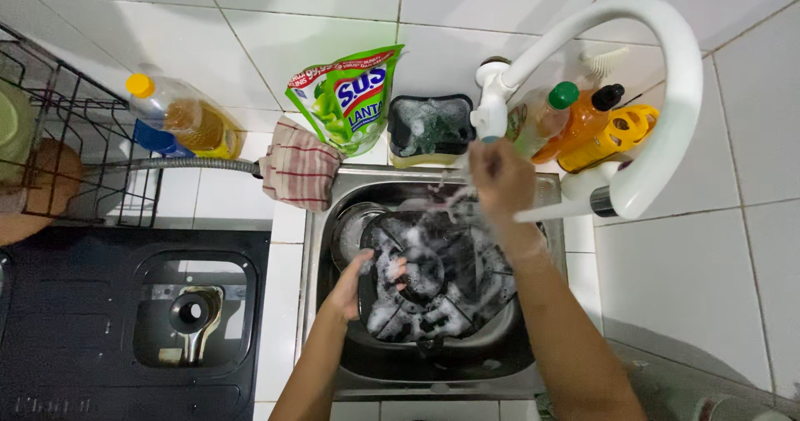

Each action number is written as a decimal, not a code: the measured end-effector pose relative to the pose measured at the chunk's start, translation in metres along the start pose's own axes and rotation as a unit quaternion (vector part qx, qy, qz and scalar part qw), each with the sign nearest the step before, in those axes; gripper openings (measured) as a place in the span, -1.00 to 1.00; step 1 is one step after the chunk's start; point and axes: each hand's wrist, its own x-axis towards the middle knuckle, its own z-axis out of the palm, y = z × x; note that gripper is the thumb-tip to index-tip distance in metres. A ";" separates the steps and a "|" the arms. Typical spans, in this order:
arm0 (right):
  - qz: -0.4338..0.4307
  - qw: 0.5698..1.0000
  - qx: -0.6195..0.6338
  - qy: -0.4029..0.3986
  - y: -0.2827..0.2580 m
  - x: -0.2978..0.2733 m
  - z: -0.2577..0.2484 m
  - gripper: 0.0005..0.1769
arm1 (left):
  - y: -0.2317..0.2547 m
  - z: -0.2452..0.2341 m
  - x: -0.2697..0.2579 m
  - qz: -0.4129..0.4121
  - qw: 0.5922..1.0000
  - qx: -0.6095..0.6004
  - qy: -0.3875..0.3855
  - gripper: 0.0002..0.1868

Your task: The person scrubs a black cooker lid and inner ring with a soapy sponge in the kitchen sink, rinses them under the tap, and sets them on the counter. They then wipe the gas stove top with a cloth and pick the cloth back up.

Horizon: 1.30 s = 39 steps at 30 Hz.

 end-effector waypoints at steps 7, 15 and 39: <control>-0.214 0.961 -0.121 0.126 -0.013 0.036 0.003 -0.59 | -0.001 0.007 -0.002 0.010 0.999 -0.011 0.031 -0.34; -0.219 0.970 -0.058 0.088 0.001 0.034 0.003 -0.64 | -0.001 0.007 -0.003 0.018 0.999 0.012 0.040 -0.37; -0.013 0.957 -0.003 -0.290 0.057 -0.019 0.018 -0.59 | -0.003 0.010 -0.003 0.018 0.993 0.086 0.082 -0.45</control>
